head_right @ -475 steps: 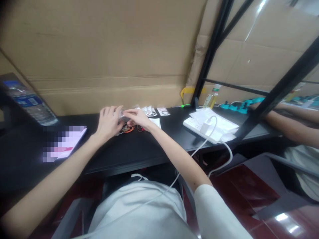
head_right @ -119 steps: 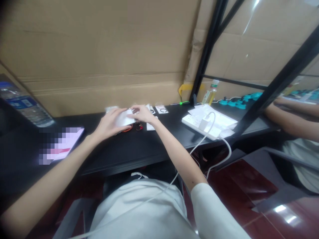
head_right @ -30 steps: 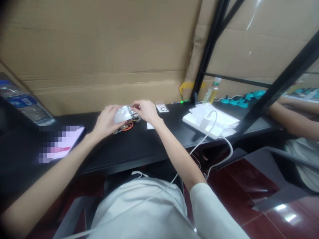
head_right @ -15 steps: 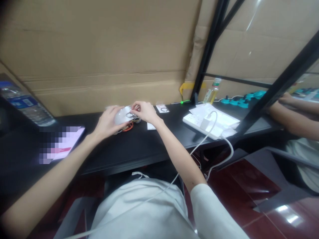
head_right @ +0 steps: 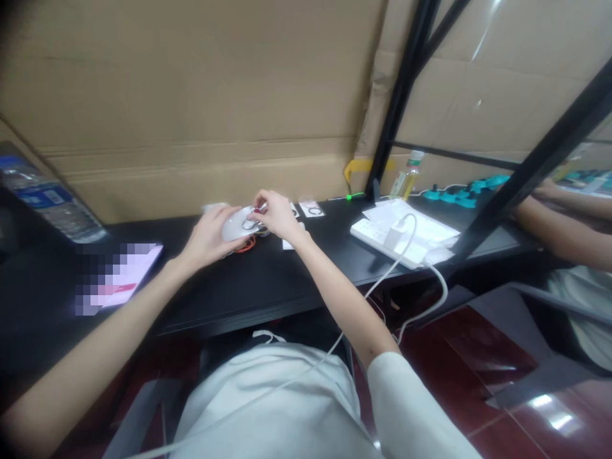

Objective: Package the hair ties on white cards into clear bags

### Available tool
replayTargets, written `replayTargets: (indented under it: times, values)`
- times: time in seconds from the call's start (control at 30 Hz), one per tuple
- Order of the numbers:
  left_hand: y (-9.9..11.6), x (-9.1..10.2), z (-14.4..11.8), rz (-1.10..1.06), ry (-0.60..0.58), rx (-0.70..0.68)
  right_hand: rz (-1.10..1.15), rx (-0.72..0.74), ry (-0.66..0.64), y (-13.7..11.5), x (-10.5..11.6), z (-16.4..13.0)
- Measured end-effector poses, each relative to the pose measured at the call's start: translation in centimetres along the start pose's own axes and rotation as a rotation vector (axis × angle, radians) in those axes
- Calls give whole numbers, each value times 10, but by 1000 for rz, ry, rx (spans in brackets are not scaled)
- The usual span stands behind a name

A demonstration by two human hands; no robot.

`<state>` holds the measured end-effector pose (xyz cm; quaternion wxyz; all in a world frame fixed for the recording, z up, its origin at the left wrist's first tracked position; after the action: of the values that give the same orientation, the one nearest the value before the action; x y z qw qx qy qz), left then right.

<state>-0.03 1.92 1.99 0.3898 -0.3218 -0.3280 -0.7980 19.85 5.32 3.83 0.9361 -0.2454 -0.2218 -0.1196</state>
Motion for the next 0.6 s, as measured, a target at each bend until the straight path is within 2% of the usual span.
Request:
replayTargets:
  times: [0.3,0.6]
  values:
    - [1,0,-2,-10,11,-21,-60,103,-33,2,-9,-3]
    - [-4,-3,0,-46,38,54,-106,72,73,5,-8,-4]
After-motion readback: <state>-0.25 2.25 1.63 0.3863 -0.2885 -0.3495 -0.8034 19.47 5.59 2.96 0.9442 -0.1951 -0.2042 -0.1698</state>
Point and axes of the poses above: each hand's wrist, its own z-axis towards the middle knuckle, its own x-axis out of the back of the hand, y = z × x, the point moved 4 cm from there along z, towards the middle knuckle, and after that the axes turned 15 degrees about x, right-handed, at the moved point
